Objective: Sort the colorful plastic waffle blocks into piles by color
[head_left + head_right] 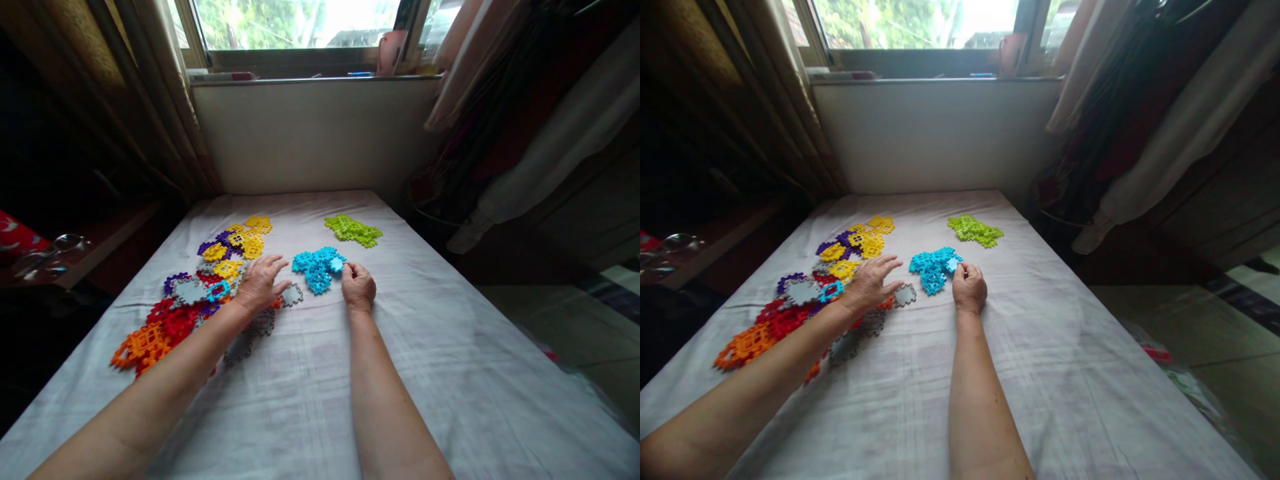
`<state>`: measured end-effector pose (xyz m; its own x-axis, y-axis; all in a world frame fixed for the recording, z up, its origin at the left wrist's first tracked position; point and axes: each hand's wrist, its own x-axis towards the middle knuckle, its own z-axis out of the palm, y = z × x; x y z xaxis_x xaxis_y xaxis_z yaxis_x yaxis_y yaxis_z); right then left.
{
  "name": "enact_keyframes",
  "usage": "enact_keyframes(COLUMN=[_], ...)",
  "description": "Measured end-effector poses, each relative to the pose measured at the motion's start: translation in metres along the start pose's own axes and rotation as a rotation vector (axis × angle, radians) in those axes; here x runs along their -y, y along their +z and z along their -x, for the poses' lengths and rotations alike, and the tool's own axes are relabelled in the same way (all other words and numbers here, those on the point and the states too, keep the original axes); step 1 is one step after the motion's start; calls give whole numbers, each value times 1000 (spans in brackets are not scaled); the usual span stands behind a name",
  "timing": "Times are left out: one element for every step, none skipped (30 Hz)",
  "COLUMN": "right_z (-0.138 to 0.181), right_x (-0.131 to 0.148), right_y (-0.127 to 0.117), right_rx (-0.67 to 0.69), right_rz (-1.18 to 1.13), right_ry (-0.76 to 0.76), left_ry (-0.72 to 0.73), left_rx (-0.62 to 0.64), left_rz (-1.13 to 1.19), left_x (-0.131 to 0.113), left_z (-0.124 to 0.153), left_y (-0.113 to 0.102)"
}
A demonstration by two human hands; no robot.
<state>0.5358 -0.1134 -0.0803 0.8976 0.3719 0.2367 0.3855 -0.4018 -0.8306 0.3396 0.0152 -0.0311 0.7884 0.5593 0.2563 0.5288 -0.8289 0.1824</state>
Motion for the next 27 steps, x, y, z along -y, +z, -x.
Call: enact_keyframes(right_z=[0, -1, -1, -1, -1, -1, -1, -1, 0, 0, 0, 0, 0, -1, -1, -1, -1, -1, -1, -1, -1, -1, -1, -1, -1, -1, 0], right_x=[0, 0, -1, -1, -1, 0, 0, 0, 1, 1, 1, 1, 0, 0, -1, -2, -3, -4, -5, -5, -6, -6, -6, -6, -6, -5, -5], right_y=[0, 0, 0, 0, 0, 0, 0, -1, -1, -1, -1, -1, -1, 0, 1, 2, 2, 3, 4, 4, 4, 4, 4, 4, 4, 4, 4], right_rx=[4, 6, 7, 7, 8, 8, 9, 11, 14, 15, 12, 7, -1, -8, -14, -18, -18, -17, -17, -19, -21, -24, -26, -28, -28, -27, -25], right_rz=[1, 3, 6, 8, 9, 12, 15, 19, 21, 21, 17, 12, 5, -1, -4, -2, 3, 10, 16, 21, 21, 19, 14, 10, 5, 2, 0], right_ry=[2, 5, 5, 5, 3, 2, 2, 2, 5, 6, 6, 4, -2, -9, -13, -16, -17, -17, -19, -23, -30, -36, -40, -41, -39, -36, -32], left_ry=[-58, -113, -164, -217, -275, -329, -370, -397, -410, -414, -415, -420, -429, -440, -448, -450, -445, -429, -405, -371, -325, -277, -222, -182, -136, -97, -72], left_rx=[18, 45, 90, 146, 208, 264, 312, 349, 374, 392, 407, 417, 420, 415, 402, 379, 352, 327, 306, 286, 265, 236, 196, 161, 136, 107, 82], left_rz=[-53, -110, -163, -204, -238, -262, -275, -281, -280, -276, -271, -263, -254, -246, -238, -232, -226, -219, -204, -179, -138, -82, -21, 34, 87, 128, 150], left_x=[13, 26, 39, 51, 62, 71, 79, 84, 88, 91, 93, 94, 94, 94, 93, 91, 88, 82, 75, 66, 55, 42, 29, 16, 2, -10, -22], left_z=[5, 11, 16, 21, 26, 30, 34, 37, 39, 40, 41, 41, 41, 40, 39, 37, 35, 32, 29, 24, 19, 14, 8, 1, -5, -12, -18], left_y=[-10, -21, -31, -41, -49, -56, -61, -64, -65, -65, -65, -65, -65, -66, -68, -70, -73, -75, -76, -75, -72, -67, -61, -52, -43, -34, -24])
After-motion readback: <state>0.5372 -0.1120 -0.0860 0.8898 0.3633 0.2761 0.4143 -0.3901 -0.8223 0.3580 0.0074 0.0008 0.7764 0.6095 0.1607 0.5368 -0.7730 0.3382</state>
